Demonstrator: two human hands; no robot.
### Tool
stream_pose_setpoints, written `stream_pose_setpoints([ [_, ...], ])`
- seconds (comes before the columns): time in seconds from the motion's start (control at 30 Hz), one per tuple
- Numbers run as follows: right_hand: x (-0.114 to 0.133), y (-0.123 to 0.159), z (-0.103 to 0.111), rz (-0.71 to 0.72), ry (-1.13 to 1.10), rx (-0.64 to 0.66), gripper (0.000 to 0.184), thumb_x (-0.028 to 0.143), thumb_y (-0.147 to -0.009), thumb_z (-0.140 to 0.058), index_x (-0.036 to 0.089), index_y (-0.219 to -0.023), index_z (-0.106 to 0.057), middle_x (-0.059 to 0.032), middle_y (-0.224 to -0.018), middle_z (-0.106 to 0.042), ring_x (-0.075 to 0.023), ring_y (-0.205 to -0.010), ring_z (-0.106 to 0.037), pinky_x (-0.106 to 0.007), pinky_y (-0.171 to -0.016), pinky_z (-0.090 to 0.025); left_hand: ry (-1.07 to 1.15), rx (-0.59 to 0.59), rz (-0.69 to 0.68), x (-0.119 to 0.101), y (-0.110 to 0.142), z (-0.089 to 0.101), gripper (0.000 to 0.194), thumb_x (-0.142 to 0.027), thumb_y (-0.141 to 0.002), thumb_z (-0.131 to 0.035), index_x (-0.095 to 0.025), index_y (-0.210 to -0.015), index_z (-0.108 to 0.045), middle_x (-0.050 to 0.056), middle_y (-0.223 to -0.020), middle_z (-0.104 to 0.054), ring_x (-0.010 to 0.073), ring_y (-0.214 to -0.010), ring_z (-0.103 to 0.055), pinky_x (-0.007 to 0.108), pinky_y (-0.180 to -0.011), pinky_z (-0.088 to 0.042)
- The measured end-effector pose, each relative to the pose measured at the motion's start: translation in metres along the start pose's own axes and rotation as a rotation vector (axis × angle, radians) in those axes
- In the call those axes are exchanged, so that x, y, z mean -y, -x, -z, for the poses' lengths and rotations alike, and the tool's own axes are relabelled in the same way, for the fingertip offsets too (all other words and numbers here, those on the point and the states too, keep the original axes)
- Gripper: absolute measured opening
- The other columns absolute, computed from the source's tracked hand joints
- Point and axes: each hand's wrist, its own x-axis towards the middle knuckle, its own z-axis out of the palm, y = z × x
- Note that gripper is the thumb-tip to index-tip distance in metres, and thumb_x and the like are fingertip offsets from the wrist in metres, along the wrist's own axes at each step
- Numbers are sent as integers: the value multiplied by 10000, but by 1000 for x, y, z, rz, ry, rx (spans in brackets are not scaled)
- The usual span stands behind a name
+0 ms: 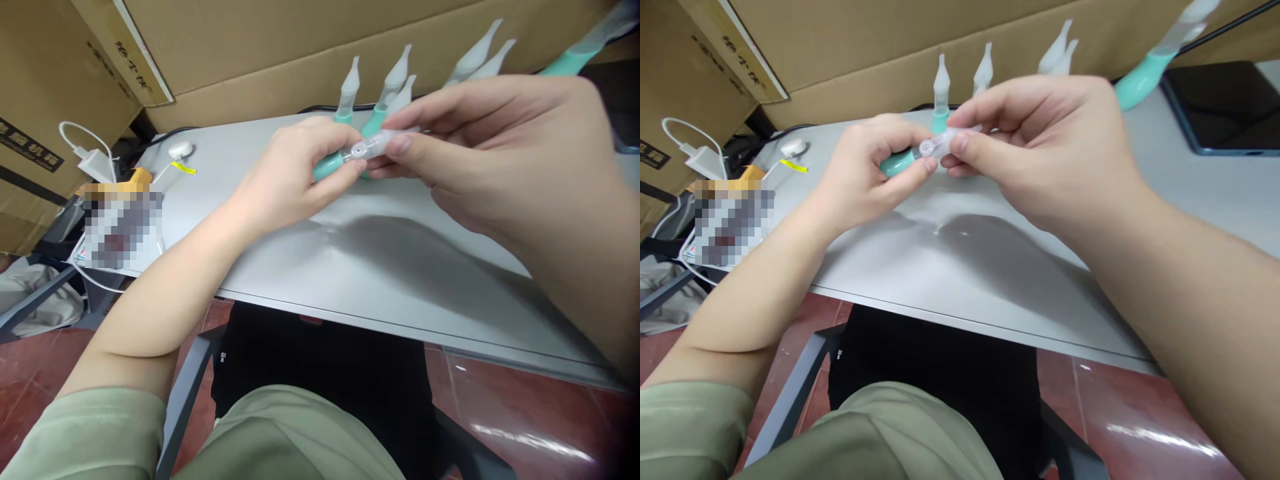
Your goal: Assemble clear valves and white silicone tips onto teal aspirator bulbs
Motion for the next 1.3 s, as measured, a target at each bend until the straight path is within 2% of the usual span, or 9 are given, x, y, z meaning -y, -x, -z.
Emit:
stream_pose_setpoints([
  [0.1,4,2,1,0,48,6,127,305,-1011,-1160,287,-1068,-1048,66,-944,-950,-88,-860,-892,-229,-885,-766,8,14,-1,-3,3,2,213,-270,-1222,-684,-328,-1239,-889,72,-1199,-893,337,-1160,-855,500,-1123,-695],
  [0.27,0,-1,6,-68,-31,25,137,200,-978,-1169,238,-1003,-1040,20,-918,-943,-114,-854,-908,-214,-855,-772,114,-26,-70,-6,5,4,261,-296,-1173,-688,-314,-1220,-943,86,-1123,-904,337,-1109,-865,487,-1025,-693],
  [0.37,0,-2,8,-121,-50,45,158,209,-962,-1188,217,-1013,-1039,-1,-949,-950,-130,-881,-926,-203,-863,-780,155,-53,-104,-9,4,6,246,-327,-1161,-715,-320,-1178,-960,80,-1070,-906,323,-1024,-848,489,-935,-669],
  [0.5,6,-2,4,-141,-129,36,162,163,-984,-1162,236,-949,-1022,3,-886,-925,-119,-818,-879,-196,-837,-782,199,-75,-94,-16,3,9,231,-317,-1198,-727,-303,-1170,-956,69,-1073,-918,290,-1018,-838,479,-953,-670],
  [0.63,9,-2,0,-153,-140,22,173,173,-960,-1179,240,-953,-1019,2,-879,-922,-131,-820,-880,-212,-849,-785,177,-110,-110,-16,4,10,218,-301,-1149,-729,-309,-1154,-947,64,-1049,-896,292,-1002,-816,490,-940,-667],
  [0.87,4,0,5,-178,-142,34,241,277,-884,-1240,221,-976,-1025,-8,-897,-923,-151,-853,-913,-233,-854,-782,121,-41,-119,-10,3,7,366,-483,-1238,-637,-349,-1255,-977,106,-1026,-835,308,-981,-781,519,-924,-666],
  [0.97,7,0,7,-209,-183,34,242,227,-849,-1232,218,-951,-1013,-10,-877,-911,-159,-831,-902,-254,-823,-774,94,-24,-74,-12,4,7,372,-488,-1227,-620,-376,-1231,-975,111,-1033,-807,347,-1002,-791,535,-958,-659],
  [1.13,7,-2,12,-266,-275,94,319,170,-730,-1251,221,-907,-991,-25,-898,-930,-176,-846,-896,-302,-853,-790,81,-63,-119,-15,4,9,372,-517,-1234,-628,-379,-1134,-959,122,-963,-766,347,-933,-760,550,-893,-640],
  [1.3,8,-2,13,-292,-307,113,259,119,-781,-1179,252,-903,-993,12,-905,-937,-146,-856,-905,-244,-852,-772,76,-52,-141,-16,0,11,411,-551,-1264,-627,-361,-1129,-966,97,-929,-771,297,-887,-733,506,-859,-656],
])
